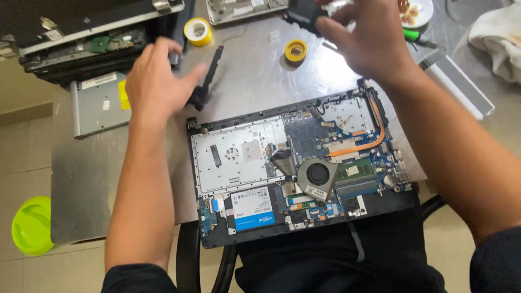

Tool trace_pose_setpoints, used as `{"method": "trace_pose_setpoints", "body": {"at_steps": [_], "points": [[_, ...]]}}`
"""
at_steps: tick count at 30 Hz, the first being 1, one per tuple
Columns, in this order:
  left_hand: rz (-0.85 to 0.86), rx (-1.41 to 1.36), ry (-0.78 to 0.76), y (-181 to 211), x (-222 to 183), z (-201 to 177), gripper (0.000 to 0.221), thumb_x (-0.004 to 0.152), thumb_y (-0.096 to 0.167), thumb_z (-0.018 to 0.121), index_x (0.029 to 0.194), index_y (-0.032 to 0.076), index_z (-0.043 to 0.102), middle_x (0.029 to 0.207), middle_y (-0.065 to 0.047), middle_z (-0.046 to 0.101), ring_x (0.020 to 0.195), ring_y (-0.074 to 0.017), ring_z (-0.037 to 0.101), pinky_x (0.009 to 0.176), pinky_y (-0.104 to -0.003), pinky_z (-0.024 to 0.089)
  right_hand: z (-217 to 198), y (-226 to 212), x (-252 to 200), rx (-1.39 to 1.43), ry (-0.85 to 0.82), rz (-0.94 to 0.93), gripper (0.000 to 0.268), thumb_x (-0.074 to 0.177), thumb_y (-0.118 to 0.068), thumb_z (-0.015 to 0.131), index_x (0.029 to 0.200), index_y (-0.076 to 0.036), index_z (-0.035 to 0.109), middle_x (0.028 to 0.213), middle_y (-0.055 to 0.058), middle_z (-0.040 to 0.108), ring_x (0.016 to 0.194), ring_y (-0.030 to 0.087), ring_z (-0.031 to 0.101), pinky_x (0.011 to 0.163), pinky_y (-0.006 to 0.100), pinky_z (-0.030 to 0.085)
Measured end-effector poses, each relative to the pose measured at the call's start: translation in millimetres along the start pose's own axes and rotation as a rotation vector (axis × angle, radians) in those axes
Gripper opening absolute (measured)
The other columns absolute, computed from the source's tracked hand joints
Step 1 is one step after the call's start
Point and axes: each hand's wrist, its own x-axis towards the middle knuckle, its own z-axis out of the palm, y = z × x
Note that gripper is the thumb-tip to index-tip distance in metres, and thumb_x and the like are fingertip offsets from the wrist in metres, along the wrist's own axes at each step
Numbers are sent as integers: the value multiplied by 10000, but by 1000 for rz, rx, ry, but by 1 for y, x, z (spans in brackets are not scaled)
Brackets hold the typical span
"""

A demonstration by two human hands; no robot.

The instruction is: Installing internal speakers into a laptop, involving unscrewing components, positioning the speakers, and connecting the internal wiring.

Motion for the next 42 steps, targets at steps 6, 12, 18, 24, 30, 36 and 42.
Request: {"method": "trace_pose_setpoints", "body": {"at_steps": [6,12,18,24,30,36,42], "points": [[-120,0,-277,-29,-50,-3,542,839,546,736,1328,331,642,1391,-25,486,1294,-337,392,1025,-530,336,-18,-40,-38,369,-83,256,480,1002,95,619,1434,30,420,1298,319,589,1050,366,696,859,409,615],[-16,-136,-64,-52,-66,18,302,875,370,795,1130,285,657,1136,63,639,1098,-203,553,903,-404,242,-12,-37,-67,558,5,395,637,1024,115,560,1586,-52,310,1294,274,613,1034,348,663,904,413,601],[-10,-430,125,-55,-73,20,182,864,234,757,981,249,619,919,137,711,900,-59,699,999,-347,223,-21,-67,-73,774,65,782,615,981,27,514,1553,-158,388,1409,187,597,1102,208,657,812,251,555],[105,-893,284,-32,-93,-20,198,939,125,656,1133,112,616,1091,-32,656,979,-151,630,937,-286,520,-21,-63,-104,920,228,726,602,912,2,597,1464,-183,445,1254,104,615,1085,211,678,823,281,580],[-30,-1231,362,24,-149,-61,365,984,75,569,1326,188,508,1129,-24,466,871,-85,542,783,-260,572,-32,-80,-163,941,319,710,683,894,3,591,1528,-185,419,1257,164,604,1103,221,620,920,306,529],[-63,-1295,412,57,-225,-52,388,1030,127,526,1394,153,391,1161,-87,450,1079,-125,489,521,-330,673,-56,-80,-245,795,422,783,606,909,-14,620,1470,-211,504,1210,53,614,1101,207,656,900,337,579],[-34,-1303,218,63,-307,-30,312,1067,262,558,1317,112,449,1158,-99,480,747,-123,548,504,-247,574,-80,-93,-330,904,506,628,281,954,-70,710,1201,-146,601,1088,54,589,760,182,602,667,221,573]]}}
